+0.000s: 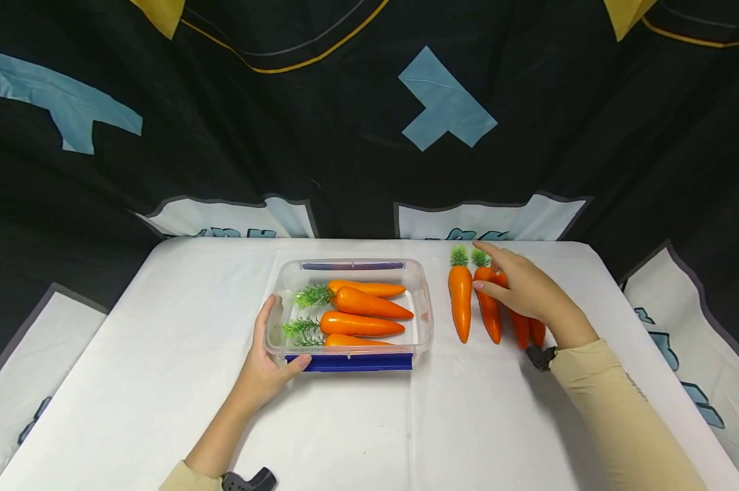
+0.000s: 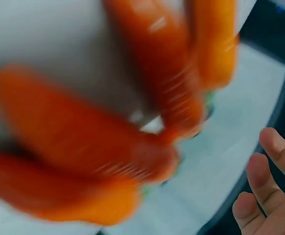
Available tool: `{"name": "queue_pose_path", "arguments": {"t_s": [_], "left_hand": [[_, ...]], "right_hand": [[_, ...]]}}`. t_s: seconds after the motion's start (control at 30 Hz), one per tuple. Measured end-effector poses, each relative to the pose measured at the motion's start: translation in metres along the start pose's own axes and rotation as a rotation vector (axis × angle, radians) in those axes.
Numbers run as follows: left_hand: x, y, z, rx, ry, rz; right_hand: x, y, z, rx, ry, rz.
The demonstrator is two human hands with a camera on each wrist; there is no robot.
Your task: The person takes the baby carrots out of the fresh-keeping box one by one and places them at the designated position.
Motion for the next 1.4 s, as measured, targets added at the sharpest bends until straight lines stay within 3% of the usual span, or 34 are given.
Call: {"name": "queue_pose_path", "arguments": {"t_s": [0.27,0.5,0.7,0.8,0.97,1.17,1.4], "left_hand": [[0.001,0.000,-0.001,0.011,0.001,-0.003],[0.000,-0.001,0.001,0.018,-0.002,-0.001],[-0.001,-0.002,0.001,0.018,-0.002,-0.001],[-0.001,-0.002,0.001,0.021,0.002,0.001],[0.000,-0.001,0.000,0.012,0.012,0.004],[0.002,-0.001,-0.002,-0.002,0.023,-0.004],[0.001,-0.001,-0.002,0.001,-0.003,0.003]], "right_hand": [[0.001,0.014,0.080,0.176,-0.047,-0.046],[-0.022,0.023,0.147,0.346,-0.153,-0.003],[-0.051,0.022,0.193,0.604,-0.293,-0.006],[-0.064,0.020,0.205,0.683,-0.367,-0.014],[-0.081,0.021,0.213,0.715,-0.454,0.005],[-0.091,0.020,0.220,0.763,-0.437,0.013],[-0.096,0.021,0.223,0.752,-0.444,0.061]]}}
Point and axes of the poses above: each hand's wrist, its own y-axis towards the middle knuckle, its own x-axis out of the back of the hand, z = x × y, the point moved 10 cm from there along y, towards the middle knuckle, and after that the axes turned 1 degree about y, right-handed, at the moved point
